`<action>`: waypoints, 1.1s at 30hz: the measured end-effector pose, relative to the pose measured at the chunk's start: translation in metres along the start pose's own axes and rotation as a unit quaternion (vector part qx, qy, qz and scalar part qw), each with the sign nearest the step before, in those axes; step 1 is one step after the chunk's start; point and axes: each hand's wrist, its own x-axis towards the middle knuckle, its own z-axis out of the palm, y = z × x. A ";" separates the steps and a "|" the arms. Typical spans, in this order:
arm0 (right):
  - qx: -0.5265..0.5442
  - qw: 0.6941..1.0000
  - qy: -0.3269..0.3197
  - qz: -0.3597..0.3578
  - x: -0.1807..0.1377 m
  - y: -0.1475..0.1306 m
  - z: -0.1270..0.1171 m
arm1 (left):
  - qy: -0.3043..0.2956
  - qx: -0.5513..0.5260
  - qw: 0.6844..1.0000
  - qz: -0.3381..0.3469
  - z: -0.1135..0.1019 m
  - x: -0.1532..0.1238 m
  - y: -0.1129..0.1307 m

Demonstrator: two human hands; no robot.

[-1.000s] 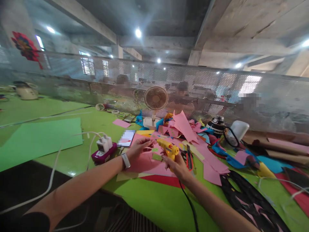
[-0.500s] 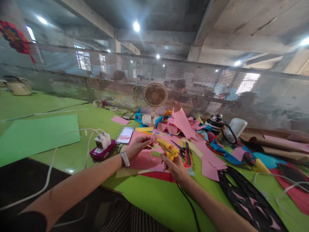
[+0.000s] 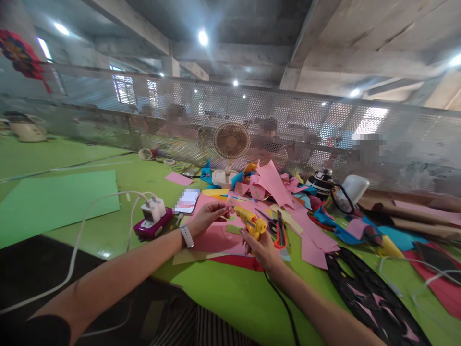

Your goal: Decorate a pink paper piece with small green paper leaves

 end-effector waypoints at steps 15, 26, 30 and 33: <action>-0.016 1.000 0.001 -0.003 0.000 -0.003 0.002 | -0.005 0.009 1.000 0.007 0.000 0.000 0.002; -0.035 0.999 0.008 -0.012 -0.001 -0.002 0.003 | 0.003 0.021 1.000 0.012 0.002 -0.001 0.003; -0.041 0.999 0.005 -0.006 -0.001 -0.003 0.003 | 0.009 0.027 0.999 0.015 0.002 -0.001 0.005; -0.044 0.999 0.002 -0.002 0.000 -0.003 0.003 | 0.012 0.031 0.999 0.018 0.003 -0.001 0.006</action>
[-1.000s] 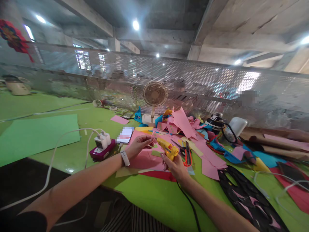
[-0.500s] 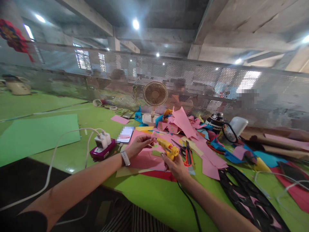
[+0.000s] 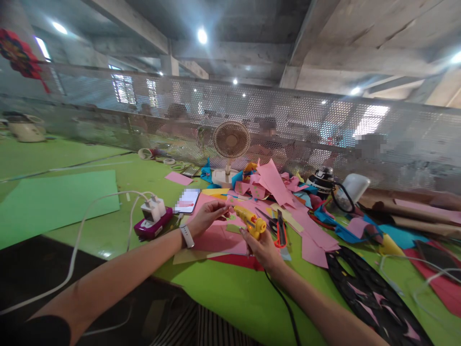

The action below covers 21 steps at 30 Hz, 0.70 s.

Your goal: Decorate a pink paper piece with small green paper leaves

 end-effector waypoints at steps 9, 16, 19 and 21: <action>-0.007 1.000 0.008 0.001 -0.003 -0.004 0.000 | 0.004 0.011 1.000 0.006 0.000 0.001 -0.001; -0.009 1.000 0.001 0.002 -0.001 -0.001 0.000 | 0.003 0.016 1.000 0.011 0.000 0.000 0.000; -0.014 1.000 -0.005 0.000 -0.002 -0.001 0.000 | 0.004 0.021 1.000 0.012 0.000 0.001 0.000; -0.015 1.000 -0.007 -0.003 -0.002 -0.001 0.000 | 0.005 0.024 1.000 0.012 0.000 0.001 0.000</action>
